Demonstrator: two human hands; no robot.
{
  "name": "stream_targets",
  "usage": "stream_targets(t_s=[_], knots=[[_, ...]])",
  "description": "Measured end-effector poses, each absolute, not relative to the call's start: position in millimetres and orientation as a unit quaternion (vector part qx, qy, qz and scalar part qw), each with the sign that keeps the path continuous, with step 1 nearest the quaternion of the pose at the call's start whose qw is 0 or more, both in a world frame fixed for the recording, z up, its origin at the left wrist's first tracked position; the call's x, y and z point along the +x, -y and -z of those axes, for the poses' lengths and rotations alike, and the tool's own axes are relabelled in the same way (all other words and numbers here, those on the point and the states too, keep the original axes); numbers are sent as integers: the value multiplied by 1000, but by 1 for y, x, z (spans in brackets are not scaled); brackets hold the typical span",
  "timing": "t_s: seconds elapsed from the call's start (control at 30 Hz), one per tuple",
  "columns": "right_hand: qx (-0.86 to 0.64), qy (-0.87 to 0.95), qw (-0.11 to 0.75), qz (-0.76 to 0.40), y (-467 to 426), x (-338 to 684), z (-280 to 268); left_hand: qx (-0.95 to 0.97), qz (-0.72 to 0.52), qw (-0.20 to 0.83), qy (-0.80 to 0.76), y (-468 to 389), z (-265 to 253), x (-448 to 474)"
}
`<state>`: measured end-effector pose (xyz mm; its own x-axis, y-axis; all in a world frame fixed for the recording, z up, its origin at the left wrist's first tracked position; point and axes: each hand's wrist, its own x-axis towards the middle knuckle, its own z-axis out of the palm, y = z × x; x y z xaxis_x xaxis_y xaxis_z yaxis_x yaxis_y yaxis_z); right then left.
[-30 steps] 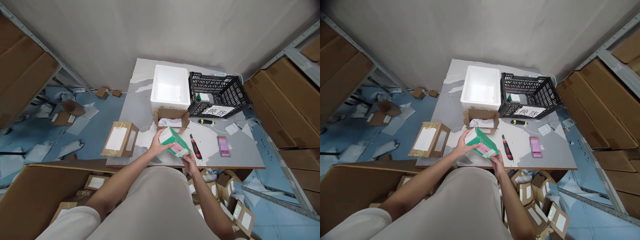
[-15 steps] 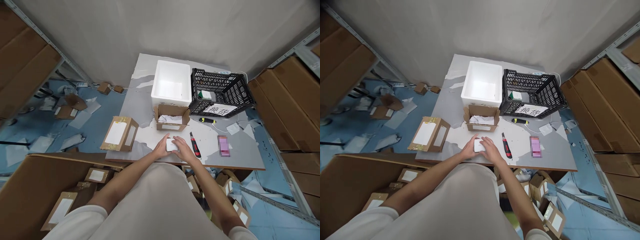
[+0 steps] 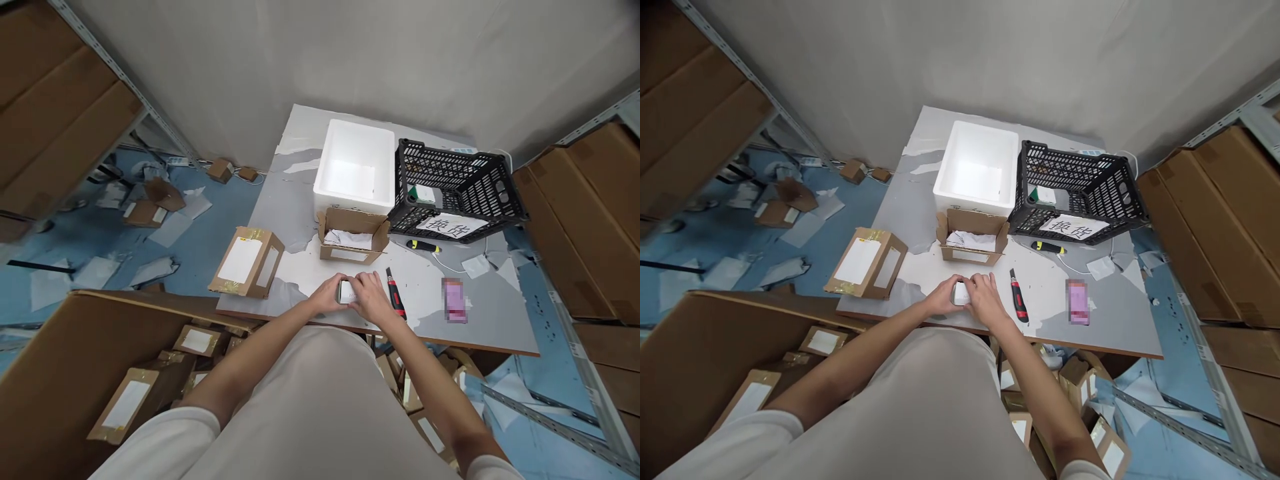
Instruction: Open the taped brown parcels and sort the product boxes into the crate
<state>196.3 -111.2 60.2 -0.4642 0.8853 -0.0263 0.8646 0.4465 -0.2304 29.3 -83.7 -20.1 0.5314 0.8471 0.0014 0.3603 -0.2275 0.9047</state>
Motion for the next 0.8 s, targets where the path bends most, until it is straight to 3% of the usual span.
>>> stream_targets(t_s=[0.13,0.27,0.4,0.6,0.8], knots=[[-515,843,113,-106,136,195,-45,734,-246,483,-408,75,16,27],[-443,860,161,-193,178,203,-17,746,-227,486,-395,64,12,21],[-461,844,143,-232,183,210,-18,763,-194,485,-381,63,11,18],[-502,846,82,-160,123,207,-51,764,-179,492,-376,65,14,12],[-487,846,83,-200,114,217,-32,774,-175,478,-377,67,0,-9]])
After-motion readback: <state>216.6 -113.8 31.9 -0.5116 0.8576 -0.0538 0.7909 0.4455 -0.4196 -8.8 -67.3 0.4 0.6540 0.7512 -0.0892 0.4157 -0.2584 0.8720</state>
